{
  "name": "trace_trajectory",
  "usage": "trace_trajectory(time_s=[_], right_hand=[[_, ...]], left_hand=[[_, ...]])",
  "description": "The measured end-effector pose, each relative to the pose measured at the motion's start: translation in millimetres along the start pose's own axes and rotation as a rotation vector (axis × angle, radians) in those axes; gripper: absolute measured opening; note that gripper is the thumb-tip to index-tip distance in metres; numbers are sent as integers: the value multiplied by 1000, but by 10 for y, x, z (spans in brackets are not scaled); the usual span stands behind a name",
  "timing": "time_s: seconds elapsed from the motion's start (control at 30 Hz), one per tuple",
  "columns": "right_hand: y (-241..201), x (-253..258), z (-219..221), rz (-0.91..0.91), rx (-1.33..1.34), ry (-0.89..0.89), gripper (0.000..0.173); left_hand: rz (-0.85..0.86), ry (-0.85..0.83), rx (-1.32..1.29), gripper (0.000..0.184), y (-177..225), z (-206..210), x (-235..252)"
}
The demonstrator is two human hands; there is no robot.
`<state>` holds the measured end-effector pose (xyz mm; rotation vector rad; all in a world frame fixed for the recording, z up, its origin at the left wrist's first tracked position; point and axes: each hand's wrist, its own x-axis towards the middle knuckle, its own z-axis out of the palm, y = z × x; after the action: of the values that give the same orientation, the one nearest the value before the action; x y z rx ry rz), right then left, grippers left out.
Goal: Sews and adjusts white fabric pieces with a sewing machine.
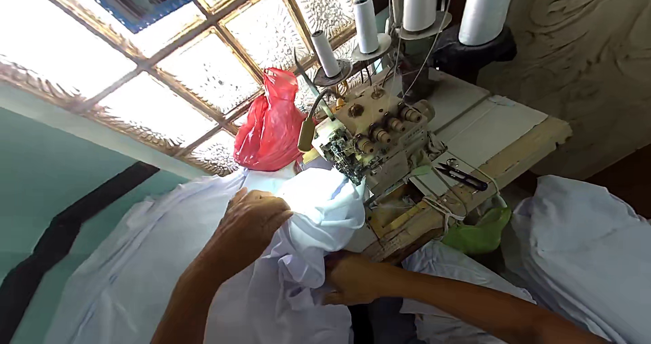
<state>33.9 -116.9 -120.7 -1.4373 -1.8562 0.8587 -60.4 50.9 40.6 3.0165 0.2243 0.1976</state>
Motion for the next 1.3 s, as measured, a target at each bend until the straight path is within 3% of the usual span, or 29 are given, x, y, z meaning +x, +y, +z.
trace_trajectory(time_s=[0.03,0.1,0.13,0.2,0.3,0.43,0.5,0.63,0.77,0.87,0.97,1.07,1.3], right_hand=[[-12,-197,-130,-90,6,85,32],[-27,-520,-342,-228,-85,520,17],[-30,-593,-447,-241,-155,727,16],[-42,-630,-613,-224,-248,903,26],[-155,-616,-612,-208,-174,778,44],[-305,-647,-609,-251,22,625,20],[-340,-680,-646,-335,52,532,17],[-287,-742,-702,-492,49,491,18],[22,-737,-766,-417,-304,507,22],[368,-658,-878,-283,-429,507,23],[522,-551,-1035,-240,-484,570,17],[570,-426,-1155,-184,-492,643,12],[673,-355,-1164,-139,-319,700,12]], left_hand=[[38,32,-86,30,9,-64,-34],[115,18,-329,32,80,-215,-99],[174,-8,-431,32,140,-261,-116],[303,-49,-511,31,289,-290,-108],[387,-51,-420,29,495,-254,-57],[334,-3,-170,28,642,-182,-96],[329,38,-110,29,678,-151,-148],[511,2,-295,37,776,-125,-258],[637,-131,-460,32,699,-36,-278],[545,-135,-575,34,418,-71,-271],[323,96,-659,29,193,-251,-230],[237,324,-803,20,41,-327,-36],[162,410,-903,19,-163,-313,39]])
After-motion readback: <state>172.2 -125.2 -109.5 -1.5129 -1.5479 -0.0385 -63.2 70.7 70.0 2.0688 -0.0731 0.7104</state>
